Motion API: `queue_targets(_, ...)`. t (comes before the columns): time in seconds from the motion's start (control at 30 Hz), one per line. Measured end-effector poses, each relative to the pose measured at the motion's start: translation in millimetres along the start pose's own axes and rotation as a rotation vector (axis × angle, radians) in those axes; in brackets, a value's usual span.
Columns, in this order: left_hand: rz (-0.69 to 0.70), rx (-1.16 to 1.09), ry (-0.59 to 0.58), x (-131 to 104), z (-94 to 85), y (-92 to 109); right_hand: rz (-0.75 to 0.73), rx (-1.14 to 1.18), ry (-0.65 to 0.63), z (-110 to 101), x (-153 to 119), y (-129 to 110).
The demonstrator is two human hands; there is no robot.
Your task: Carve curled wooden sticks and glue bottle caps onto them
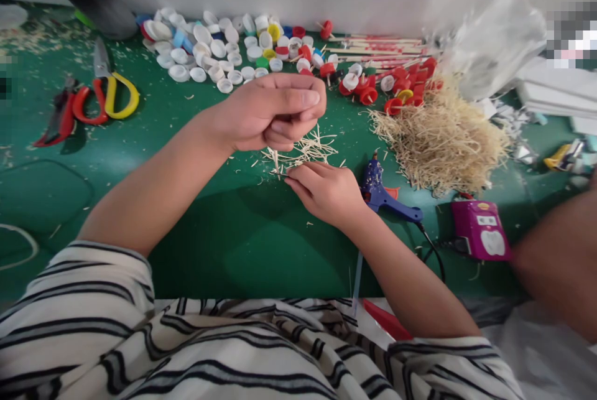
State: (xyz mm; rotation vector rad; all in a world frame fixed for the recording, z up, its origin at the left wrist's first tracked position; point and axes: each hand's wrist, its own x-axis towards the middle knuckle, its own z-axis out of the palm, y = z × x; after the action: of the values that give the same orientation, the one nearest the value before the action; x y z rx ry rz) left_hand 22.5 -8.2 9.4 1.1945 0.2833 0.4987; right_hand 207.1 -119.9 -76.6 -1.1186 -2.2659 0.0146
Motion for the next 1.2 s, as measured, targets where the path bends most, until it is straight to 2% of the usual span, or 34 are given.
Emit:
queue_targets(0.13, 0.038, 0.056, -0.033, 0.4, -1.0, -1.8, 0.012, 0.002, -0.018, -0.5, 0.5, -0.1)
queue_targets(0.27, 0.057, 0.082, -0.007, -0.6, -0.3, -1.9, -0.001, -0.007, -0.005, -0.5, 0.9, -0.1)
queue_targets(0.37, 0.091, 0.021, -0.047, -0.2, -1.1, -2.4, -0.014, -0.015, 0.004, -1.1, 1.2, -0.3)
queue_targets(0.53, 0.068, -0.115, -0.105, 3.9, -4.9, -3.8, -0.052, -0.016, 0.022, -2.5, 1.5, -0.5)
queue_targets(0.7, 0.035, -0.118, -0.312, 0.1, -7.3, -2.1, -0.068, -0.017, 0.027, -0.9, 1.2, -0.2)
queue_targets(0.77, 0.027, -0.058, -0.354, -3.6, -7.4, -2.3, -0.081, -0.023, 0.035, 0.0, 1.5, -0.2)
queue_targets(0.8, 0.028, -0.012, -0.341, -5.1, -7.6, -3.0, -0.09, -0.029, 0.044, 0.3, 1.7, -0.3)
queue_targets(0.93, 0.139, 0.072, 0.074, -5.2, -10.8, -9.6, -0.115, -0.048, 0.08, -0.1, 2.1, -0.9)
queue_targets(0.97, 0.136, 0.08, 0.117, -4.0, -11.9, -11.1, -0.114, -0.046, 0.081, -0.5, 2.0, -0.9)
queue_targets(1.03, 0.137, 0.085, 0.138, -1.4, -13.4, -12.8, -0.107, -0.037, 0.078, -0.9, 1.5, -0.9)
queue_targets(1.1, 0.128, 0.103, 0.105, -0.2, -13.8, -12.3, -0.106, -0.029, 0.069, -0.8, 1.0, -0.7)
queue_targets(1.2, 0.062, 0.116, -0.038, -1.0, -13.3, -9.1, -0.109, -0.025, 0.061, -0.2, 0.5, -0.7)
